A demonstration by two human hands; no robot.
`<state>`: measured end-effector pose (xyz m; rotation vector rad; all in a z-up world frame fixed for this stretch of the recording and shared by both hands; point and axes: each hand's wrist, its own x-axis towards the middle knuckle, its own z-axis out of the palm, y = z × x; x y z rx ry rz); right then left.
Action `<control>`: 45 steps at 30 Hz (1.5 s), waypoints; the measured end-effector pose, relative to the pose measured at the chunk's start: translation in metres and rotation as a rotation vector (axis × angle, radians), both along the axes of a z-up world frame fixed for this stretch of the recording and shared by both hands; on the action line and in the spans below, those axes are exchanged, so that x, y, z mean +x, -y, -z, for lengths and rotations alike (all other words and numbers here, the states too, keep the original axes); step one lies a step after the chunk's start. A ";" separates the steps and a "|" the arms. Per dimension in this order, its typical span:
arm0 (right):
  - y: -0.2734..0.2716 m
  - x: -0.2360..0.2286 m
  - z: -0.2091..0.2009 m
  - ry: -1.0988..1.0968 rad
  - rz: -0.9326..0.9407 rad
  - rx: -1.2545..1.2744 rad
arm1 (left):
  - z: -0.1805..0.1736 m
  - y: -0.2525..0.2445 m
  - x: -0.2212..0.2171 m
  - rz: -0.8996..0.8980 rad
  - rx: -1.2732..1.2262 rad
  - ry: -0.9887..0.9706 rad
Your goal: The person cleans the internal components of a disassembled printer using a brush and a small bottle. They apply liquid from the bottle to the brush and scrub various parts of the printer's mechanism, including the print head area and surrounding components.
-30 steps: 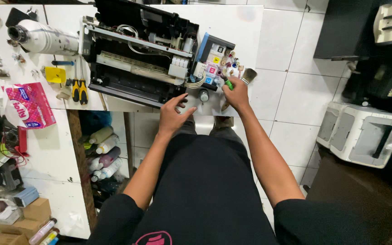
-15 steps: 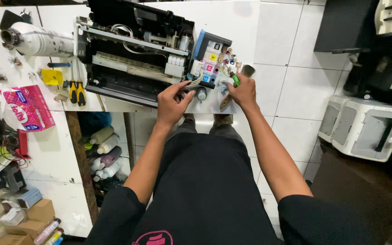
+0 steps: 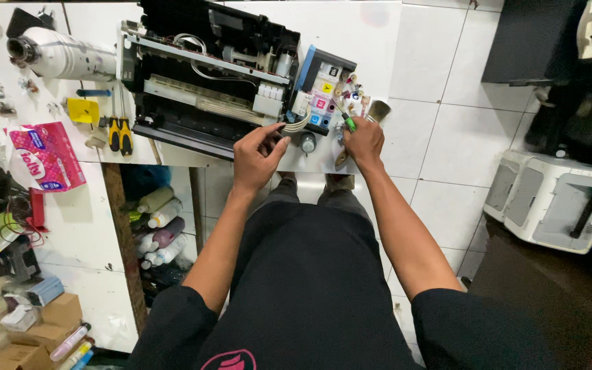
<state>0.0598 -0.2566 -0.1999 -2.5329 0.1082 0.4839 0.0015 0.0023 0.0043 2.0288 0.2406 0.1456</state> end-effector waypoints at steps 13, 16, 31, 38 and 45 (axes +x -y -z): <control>-0.032 -0.001 -0.012 -0.048 0.139 0.250 | 0.061 0.024 0.078 0.301 0.190 -0.188; -0.023 -0.003 0.022 -0.109 0.105 0.308 | 0.096 0.039 0.094 0.455 0.371 -0.373; 0.015 -0.003 -0.081 -0.265 0.055 0.364 | 0.137 0.049 0.110 0.528 0.606 -0.561; 0.015 -0.011 -0.101 -0.180 -0.053 0.319 | 0.131 0.054 0.114 0.546 0.599 -0.600; 0.011 -0.005 -0.127 -0.194 -0.092 0.328 | 0.144 0.049 0.114 0.562 0.579 -0.593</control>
